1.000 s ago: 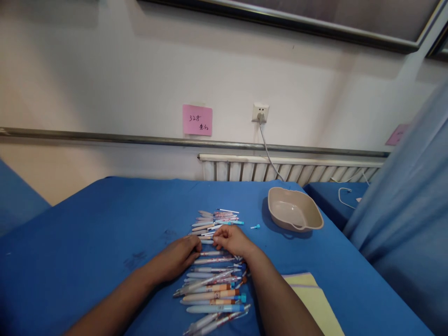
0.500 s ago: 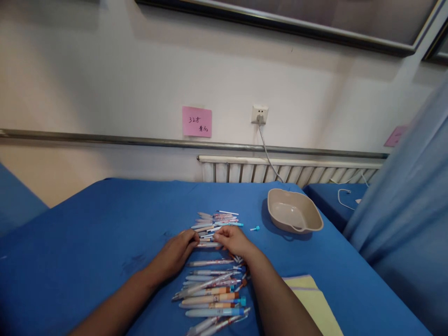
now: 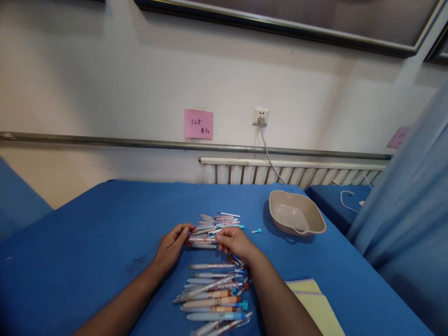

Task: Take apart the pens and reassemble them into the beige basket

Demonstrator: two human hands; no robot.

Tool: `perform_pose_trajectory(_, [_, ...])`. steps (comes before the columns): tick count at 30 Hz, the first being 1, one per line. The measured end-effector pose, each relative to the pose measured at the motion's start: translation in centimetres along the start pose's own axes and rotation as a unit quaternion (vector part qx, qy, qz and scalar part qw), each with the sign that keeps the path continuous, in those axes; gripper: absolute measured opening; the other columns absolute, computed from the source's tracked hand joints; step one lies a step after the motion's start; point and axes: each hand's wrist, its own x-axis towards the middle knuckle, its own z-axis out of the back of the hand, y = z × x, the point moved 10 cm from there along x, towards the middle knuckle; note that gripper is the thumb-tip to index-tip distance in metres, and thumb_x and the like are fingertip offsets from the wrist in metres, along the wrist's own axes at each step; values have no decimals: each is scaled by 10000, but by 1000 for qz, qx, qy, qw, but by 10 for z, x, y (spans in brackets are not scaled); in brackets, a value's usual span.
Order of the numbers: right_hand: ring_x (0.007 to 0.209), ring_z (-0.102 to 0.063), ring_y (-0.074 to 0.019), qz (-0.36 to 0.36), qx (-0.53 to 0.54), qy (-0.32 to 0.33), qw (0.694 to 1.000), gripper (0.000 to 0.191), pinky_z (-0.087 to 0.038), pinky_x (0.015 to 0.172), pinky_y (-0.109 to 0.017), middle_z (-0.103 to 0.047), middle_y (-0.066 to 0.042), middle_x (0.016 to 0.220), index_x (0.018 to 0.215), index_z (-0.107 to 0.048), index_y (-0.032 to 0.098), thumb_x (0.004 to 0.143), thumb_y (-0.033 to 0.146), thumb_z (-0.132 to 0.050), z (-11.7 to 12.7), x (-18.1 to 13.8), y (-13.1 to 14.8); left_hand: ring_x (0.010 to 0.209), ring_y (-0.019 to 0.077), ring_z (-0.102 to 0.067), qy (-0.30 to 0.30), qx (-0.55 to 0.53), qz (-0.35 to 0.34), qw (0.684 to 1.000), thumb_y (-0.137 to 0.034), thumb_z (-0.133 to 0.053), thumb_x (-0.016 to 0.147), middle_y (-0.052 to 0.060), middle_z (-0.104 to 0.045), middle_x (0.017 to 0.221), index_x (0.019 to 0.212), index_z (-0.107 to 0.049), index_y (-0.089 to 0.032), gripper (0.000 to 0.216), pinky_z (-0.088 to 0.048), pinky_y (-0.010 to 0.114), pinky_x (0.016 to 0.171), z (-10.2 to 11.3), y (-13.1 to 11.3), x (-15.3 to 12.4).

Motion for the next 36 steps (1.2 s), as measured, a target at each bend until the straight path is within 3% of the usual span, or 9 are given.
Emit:
perform_pose_trajectory(5, [395, -385, -50, -12, 3, 0, 1000, 421, -268, 401, -177, -542, 38, 537, 664, -527, 164, 698, 577, -593, -1, 1, -6, 688, 162, -588, 48, -33, -4, 998, -494, -441, 817, 38, -646, 844, 981, -575, -145, 408, -484, 274, 644, -9, 4, -2])
perform_pose_trajectory(10, [389, -376, -49, -16, 8, 9, 1000, 423, -264, 400, -179, -531, 42, 527, 646, -521, 164, 702, 578, -588, -3, 1, -8, 816, 175, -588, 123, 79, -71, 987, -412, -552, 781, 36, -661, 927, 998, -606, -178, 324, -465, 277, 756, -23, -12, -13])
perform_pose_trajectory(14, [392, -370, -53, -20, -1, 19, 1000, 428, -256, 400, -187, -522, 45, 520, 632, -518, 168, 709, 586, -578, -6, 0, -7, 799, 169, -578, 129, 134, -97, 978, -400, -472, 842, 27, -666, 862, 918, -625, -183, 276, -444, 259, 739, -24, -21, -15])
perform_pose_trajectory(19, [409, -384, -56, -8, -3, 4, 1000, 411, -262, 412, -192, -543, 41, 552, 684, -529, 171, 688, 574, -609, -5, -1, -1, 629, 148, -546, 145, 189, -69, 969, -424, -335, 898, 3, -619, 659, 730, -602, -173, 403, -415, 235, 613, -25, -13, -13])
perform_pose_trajectory(25, [393, -400, -56, -4, 8, -5, 1000, 418, -269, 388, -183, -560, 39, 548, 699, -510, 171, 673, 573, -623, -6, -1, -1, 972, 192, -538, 107, 182, -174, 962, -370, -535, 820, 55, -604, 1078, 1108, -536, -217, 326, -409, 298, 867, -23, -44, -23])
perform_pose_trajectory(27, [374, -384, -52, -15, 9, 1, 1000, 424, -250, 362, -179, -555, 41, 538, 687, -501, 173, 677, 583, -611, -10, -1, -3, 955, 186, -545, 134, 206, -197, 949, -354, -464, 867, 53, -618, 1019, 1010, -576, -218, 227, -412, 289, 850, -30, -46, -27])
perform_pose_trajectory(30, [362, -374, -49, -25, 5, 15, 1000, 440, -228, 345, -176, -553, 43, 530, 702, -507, 172, 668, 599, -609, -15, -2, -4, 807, 172, -579, 147, 262, -150, 942, -352, -345, 920, 37, -640, 839, 851, -595, -206, 297, -427, 264, 732, -31, -30, -22])
perform_pose_trajectory(33, [375, -394, -51, -17, -1, 22, 1000, 453, -238, 358, -175, -558, 39, 525, 721, -521, 166, 655, 603, -619, -18, -2, -1, 721, 163, -591, 135, 272, -95, 948, -360, -305, 933, 17, -643, 766, 932, -580, -215, 311, -427, 258, 677, -24, -18, -16])
perform_pose_trajectory(36, [376, -397, -50, -11, 1, 12, 1000, 447, -245, 362, -175, -563, 38, 528, 711, -514, 166, 663, 599, -616, -16, -1, 0, 875, 176, -582, 135, 256, -146, 946, -380, -424, 891, 36, -640, 966, 1092, -528, -230, 271, -425, 265, 772, -26, -32, -21])
